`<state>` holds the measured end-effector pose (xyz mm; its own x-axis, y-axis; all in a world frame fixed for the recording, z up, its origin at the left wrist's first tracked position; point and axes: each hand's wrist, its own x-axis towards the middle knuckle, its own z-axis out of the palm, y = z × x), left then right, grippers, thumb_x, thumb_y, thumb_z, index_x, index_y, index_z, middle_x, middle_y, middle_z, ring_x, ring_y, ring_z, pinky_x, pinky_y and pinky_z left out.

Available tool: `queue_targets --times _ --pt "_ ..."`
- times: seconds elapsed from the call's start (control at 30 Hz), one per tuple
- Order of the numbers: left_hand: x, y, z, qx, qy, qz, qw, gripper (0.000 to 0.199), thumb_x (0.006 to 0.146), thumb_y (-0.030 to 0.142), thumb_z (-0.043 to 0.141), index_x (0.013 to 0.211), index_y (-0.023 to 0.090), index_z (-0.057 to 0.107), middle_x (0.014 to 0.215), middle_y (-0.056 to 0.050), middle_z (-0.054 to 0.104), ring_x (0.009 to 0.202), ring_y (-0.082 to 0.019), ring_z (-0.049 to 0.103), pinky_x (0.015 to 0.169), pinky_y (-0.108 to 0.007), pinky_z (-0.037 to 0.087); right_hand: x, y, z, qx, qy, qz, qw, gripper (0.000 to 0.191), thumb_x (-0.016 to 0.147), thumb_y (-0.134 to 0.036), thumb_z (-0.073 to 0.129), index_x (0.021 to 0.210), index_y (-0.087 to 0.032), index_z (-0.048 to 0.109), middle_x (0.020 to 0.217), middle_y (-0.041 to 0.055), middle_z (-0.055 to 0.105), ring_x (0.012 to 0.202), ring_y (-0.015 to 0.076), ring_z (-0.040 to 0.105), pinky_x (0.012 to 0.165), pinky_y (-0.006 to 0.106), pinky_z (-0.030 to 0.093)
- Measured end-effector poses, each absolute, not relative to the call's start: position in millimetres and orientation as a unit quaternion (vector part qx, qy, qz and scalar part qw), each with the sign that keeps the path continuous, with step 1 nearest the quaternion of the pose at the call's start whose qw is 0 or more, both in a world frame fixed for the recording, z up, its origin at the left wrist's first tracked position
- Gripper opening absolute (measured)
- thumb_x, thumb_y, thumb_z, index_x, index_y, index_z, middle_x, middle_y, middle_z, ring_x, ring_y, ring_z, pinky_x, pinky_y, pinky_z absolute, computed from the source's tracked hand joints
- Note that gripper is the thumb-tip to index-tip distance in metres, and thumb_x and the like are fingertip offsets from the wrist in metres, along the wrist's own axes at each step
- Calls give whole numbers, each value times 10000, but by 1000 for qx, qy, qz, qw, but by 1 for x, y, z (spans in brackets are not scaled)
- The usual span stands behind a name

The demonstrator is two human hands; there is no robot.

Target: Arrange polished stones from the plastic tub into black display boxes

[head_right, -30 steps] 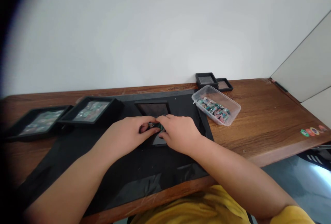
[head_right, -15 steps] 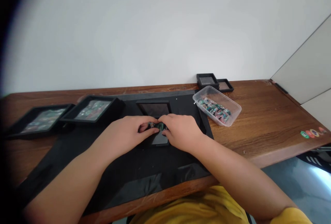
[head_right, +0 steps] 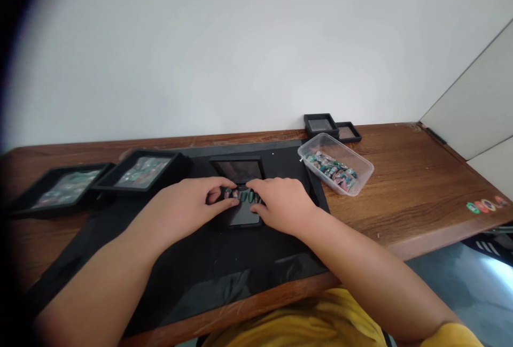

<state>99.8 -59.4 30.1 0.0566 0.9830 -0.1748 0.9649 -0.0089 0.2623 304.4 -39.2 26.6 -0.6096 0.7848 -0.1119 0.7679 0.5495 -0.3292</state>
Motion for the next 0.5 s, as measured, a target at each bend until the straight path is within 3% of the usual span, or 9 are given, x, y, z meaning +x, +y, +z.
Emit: queue_targets --times 0.17,0.5 --pt "104 -60 34 707 689 3 161 251 934 401 641 1109 310 796 769 -2 700 699 -206 663 570 -305 362 304 -39 27 -445 -877 181 19 568 984 -302 714 1528 -251 557 1379 82 745 1269 326 706 1039 476 556" --pt "102 -61 34 715 684 6 147 259 951 405 606 1108 308 787 752 -11 695 704 -220 661 578 -316 352 304 -42 32 -391 -912 124 -18 414 1044 -270 598 1458 -254 606 1281 71 788 1135 293 761 856 384 568"
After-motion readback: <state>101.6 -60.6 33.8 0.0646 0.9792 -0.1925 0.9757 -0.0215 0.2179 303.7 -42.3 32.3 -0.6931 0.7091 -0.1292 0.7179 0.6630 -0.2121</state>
